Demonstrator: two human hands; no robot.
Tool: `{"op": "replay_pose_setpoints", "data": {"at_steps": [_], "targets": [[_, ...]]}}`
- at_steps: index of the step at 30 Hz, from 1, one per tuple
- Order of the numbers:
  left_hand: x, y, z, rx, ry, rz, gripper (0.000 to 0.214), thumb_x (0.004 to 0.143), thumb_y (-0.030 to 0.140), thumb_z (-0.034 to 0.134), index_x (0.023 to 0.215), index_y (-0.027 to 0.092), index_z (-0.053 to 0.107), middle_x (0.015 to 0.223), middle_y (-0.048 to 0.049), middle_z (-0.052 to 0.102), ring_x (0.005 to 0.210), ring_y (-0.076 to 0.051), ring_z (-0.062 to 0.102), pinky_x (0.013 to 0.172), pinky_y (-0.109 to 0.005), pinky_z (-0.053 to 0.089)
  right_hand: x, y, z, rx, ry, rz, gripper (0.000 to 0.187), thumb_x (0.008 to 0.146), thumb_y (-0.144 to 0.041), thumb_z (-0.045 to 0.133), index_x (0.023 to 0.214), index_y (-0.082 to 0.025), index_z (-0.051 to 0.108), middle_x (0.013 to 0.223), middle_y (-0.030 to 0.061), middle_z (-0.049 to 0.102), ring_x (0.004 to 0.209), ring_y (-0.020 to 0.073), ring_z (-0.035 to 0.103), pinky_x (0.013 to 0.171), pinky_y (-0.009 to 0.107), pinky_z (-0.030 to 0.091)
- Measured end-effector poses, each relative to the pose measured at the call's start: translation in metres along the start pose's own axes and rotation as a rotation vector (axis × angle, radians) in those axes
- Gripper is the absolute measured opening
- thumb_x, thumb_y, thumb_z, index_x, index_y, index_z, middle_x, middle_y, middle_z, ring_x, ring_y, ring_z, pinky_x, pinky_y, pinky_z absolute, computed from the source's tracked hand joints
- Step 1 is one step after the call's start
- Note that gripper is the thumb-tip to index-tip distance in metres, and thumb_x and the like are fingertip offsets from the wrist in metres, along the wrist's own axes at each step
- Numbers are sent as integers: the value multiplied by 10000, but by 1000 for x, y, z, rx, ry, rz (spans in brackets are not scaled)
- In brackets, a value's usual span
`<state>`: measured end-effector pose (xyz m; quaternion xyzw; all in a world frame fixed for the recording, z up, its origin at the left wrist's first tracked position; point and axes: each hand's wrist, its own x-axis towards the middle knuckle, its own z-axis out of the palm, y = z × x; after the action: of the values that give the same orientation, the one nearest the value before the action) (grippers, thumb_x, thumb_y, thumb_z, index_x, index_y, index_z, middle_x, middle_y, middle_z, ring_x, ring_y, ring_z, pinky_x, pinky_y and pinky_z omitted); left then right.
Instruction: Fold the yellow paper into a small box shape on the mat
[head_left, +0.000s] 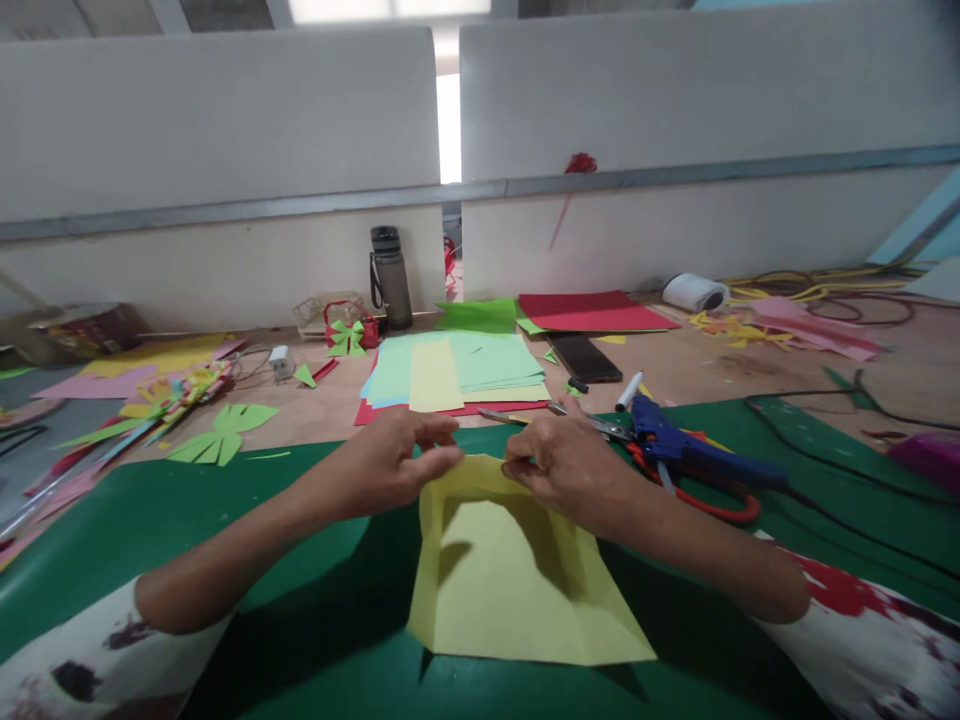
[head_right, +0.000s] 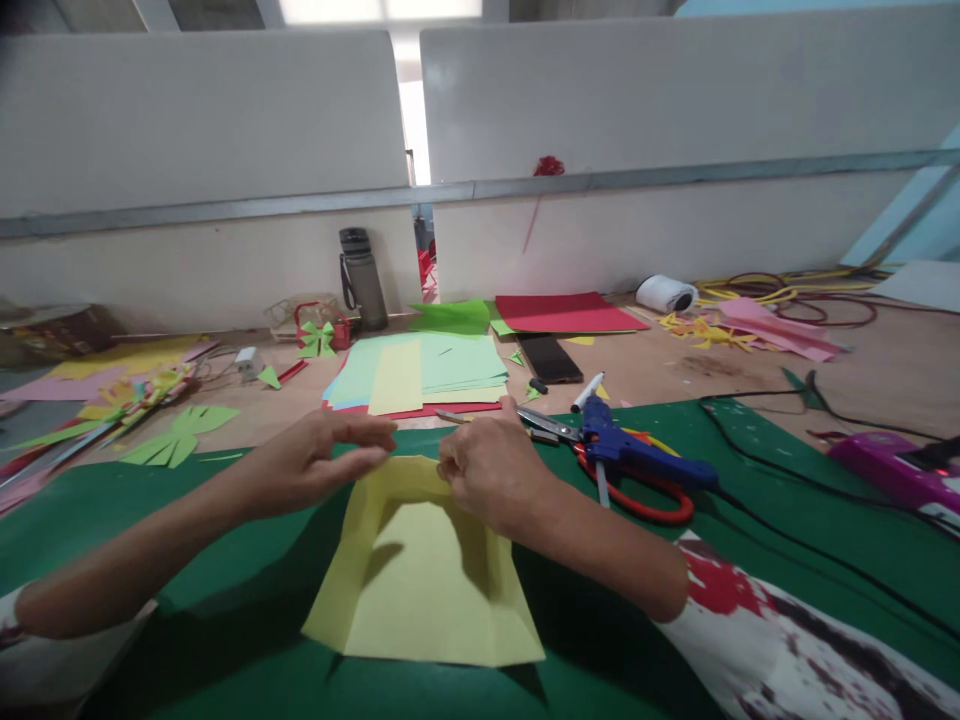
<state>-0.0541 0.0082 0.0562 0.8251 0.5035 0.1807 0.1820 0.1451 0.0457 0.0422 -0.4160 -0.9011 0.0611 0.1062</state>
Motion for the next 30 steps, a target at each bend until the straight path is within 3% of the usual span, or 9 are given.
{"op": "replay_pose_setpoints", "data": {"at_steps": [4, 9, 14, 22, 30], "targets": [[2, -3, 15, 106, -30, -7, 272, 805, 186, 444, 624, 116, 635, 529, -2, 534, 494, -85, 403, 467, -198, 277, 1, -3, 2, 29, -3, -71, 211, 687, -66, 504, 531, -183, 585, 535, -48, 562, 582, 101, 459, 900, 424, 224], [3, 0, 25, 150, 21, 13, 237, 764, 118, 442, 624, 133, 634, 504, 7, 500, 466, -78, 362, 455, -204, 246, 5, -12, 6, 12, 15, -179, 192, 702, -46, 484, 584, -169, 572, 577, -35, 571, 623, 111, 479, 905, 467, 198], [1, 3, 20, 146, 29, 7, 217, 736, 105, 444, 581, 132, 594, 488, 19, 454, 468, -76, 341, 453, -208, 235, 5, -14, 4, 10, 11, -167, 191, 730, -90, 492, 599, -176, 601, 618, -24, 600, 677, 128, 505, 891, 449, 231], [-1, -8, 16, 64, 0, -57, 217, 743, 132, 446, 614, 104, 618, 521, -2, 530, 476, -74, 384, 445, -204, 234, 3, 4, 2, -23, 18, -106, 243, 742, -92, 473, 525, -166, 553, 610, -24, 579, 658, 121, 499, 915, 459, 237], [-5, -2, 2, 262, -66, -107, 215, 725, 139, 489, 523, 143, 563, 457, 16, 442, 418, -78, 325, 415, -218, 167, 5, 2, 0, -150, -57, -57, 190, 652, 5, 498, 594, -158, 575, 644, 4, 601, 717, 155, 538, 934, 480, 197]]}}
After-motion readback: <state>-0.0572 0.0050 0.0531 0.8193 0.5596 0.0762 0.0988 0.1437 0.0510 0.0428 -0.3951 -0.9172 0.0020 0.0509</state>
